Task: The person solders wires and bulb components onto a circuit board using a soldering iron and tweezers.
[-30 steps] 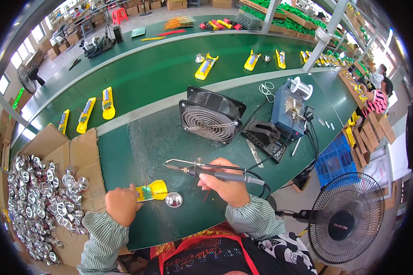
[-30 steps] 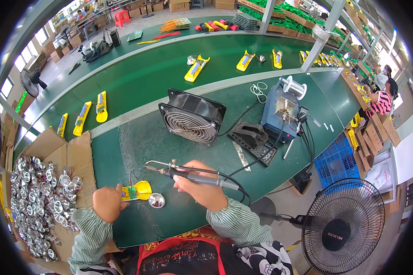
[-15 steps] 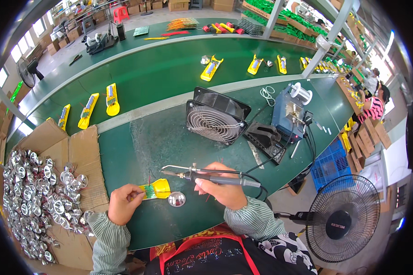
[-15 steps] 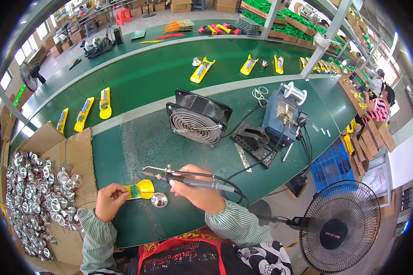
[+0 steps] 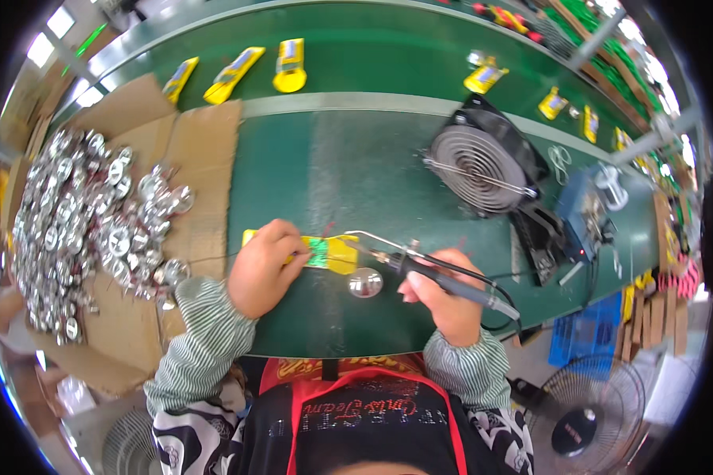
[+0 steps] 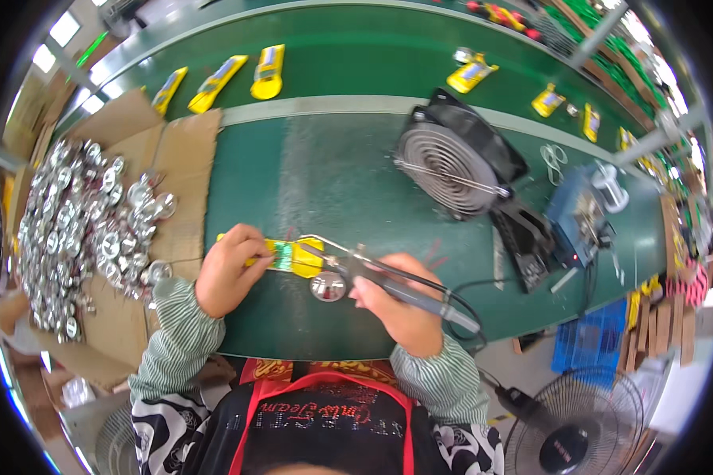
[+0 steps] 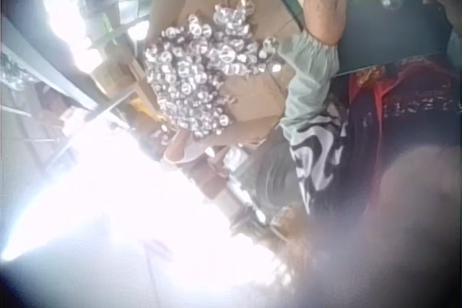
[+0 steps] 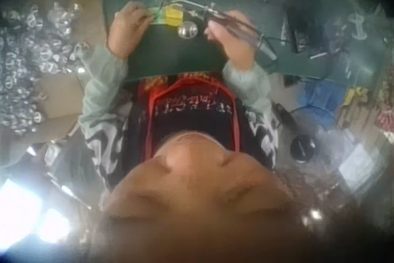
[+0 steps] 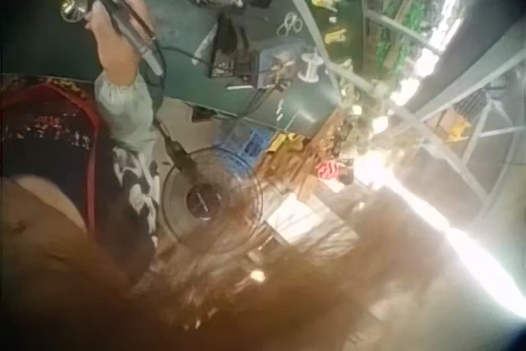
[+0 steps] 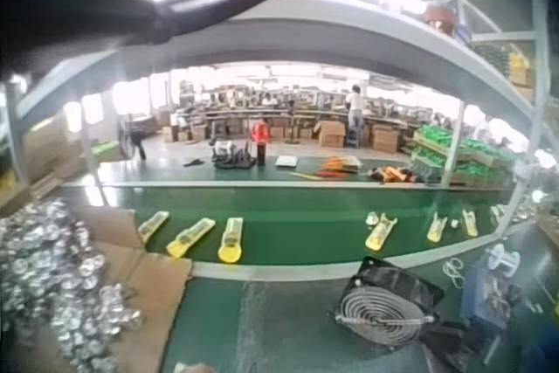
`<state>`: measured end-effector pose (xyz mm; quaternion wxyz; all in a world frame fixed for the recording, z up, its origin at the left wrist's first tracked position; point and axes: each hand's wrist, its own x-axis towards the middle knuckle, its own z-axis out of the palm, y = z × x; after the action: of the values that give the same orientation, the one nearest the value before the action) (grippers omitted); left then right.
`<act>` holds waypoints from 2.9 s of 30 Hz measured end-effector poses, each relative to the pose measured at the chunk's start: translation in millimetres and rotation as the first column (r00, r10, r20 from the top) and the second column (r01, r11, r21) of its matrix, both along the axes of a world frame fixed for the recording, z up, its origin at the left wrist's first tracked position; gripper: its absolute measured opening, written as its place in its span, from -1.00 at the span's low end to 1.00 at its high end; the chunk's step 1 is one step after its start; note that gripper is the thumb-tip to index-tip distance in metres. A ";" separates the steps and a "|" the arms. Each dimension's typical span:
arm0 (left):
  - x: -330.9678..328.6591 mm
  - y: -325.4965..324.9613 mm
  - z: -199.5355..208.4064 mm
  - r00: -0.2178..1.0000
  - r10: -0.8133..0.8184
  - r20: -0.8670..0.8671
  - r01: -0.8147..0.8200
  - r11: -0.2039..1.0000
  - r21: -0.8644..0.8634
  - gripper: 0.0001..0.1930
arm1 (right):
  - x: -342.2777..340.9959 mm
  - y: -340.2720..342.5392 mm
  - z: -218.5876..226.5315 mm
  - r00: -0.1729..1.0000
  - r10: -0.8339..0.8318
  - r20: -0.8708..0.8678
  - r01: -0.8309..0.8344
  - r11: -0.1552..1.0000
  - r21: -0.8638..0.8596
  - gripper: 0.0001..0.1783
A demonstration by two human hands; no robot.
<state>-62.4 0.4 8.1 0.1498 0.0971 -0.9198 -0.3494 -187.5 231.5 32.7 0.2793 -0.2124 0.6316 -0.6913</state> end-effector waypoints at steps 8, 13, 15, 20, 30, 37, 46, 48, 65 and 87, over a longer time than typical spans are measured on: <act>8.0 0.7 -4.4 0.999 -0.025 0.027 0.028 0.996 -0.085 -0.90 | 5.9 -15.2 -8.5 0.996 0.079 0.038 -0.080 0.996 0.031 -0.82; 8.6 -0.1 -2.6 0.999 -0.035 0.037 0.037 0.996 -0.083 -0.89 | 8.0 -18.5 -19.9 0.992 0.123 0.033 -0.124 0.991 0.047 -0.81; 8.2 -0.9 -4.3 0.999 -0.039 0.033 0.041 0.996 -0.080 -0.89 | 7.9 -20.2 -21.2 0.992 0.127 0.023 -0.128 0.990 0.062 -0.81; 7.8 -2.9 -4.1 0.998 -0.055 0.036 0.057 0.995 -0.081 -0.89 | 7.4 -23.4 -22.9 0.991 0.134 0.028 -0.136 0.988 0.072 -0.81; 5.6 -4.6 -3.8 0.996 -0.072 0.061 0.077 0.994 -0.076 -0.90 | 4.2 -22.5 -19.3 0.992 0.122 0.028 -0.124 0.989 0.081 -0.81; 4.2 -7.1 -1.7 0.994 -0.085 0.073 0.089 0.994 -0.066 -0.91 | -1.4 -17.0 -7.6 0.996 0.076 0.039 -0.078 0.996 0.047 -0.82; 6.9 -0.4 -2.9 0.995 -0.099 0.034 0.102 0.990 -0.099 -0.87 | -8.7 -6.1 -8.1 0.998 0.036 0.054 -0.038 0.998 0.041 -0.83; 7.1 3.7 2.6 0.988 0.030 0.149 -0.029 1.000 -0.009 -0.83 | -10.4 -1.3 -6.4 1.000 0.017 0.020 -0.018 0.999 0.041 -0.83; 12.4 -34.2 28.1 0.844 -0.001 0.537 0.298 0.833 -0.467 -0.50 | -24.0 17.4 -3.7 0.990 -0.063 0.127 0.067 0.997 -0.035 -0.81; -352.7 -70.7 -9.8 0.979 0.131 0.159 -0.064 0.927 -0.369 -0.46 | -59.4 13.4 -24.3 0.962 -0.172 0.212 0.156 0.984 0.087 -0.79</act>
<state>-415.1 -70.3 -1.7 0.0981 0.1448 -0.9722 -0.1559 -246.8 244.9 8.4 0.2962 -0.0721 0.6362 -0.7087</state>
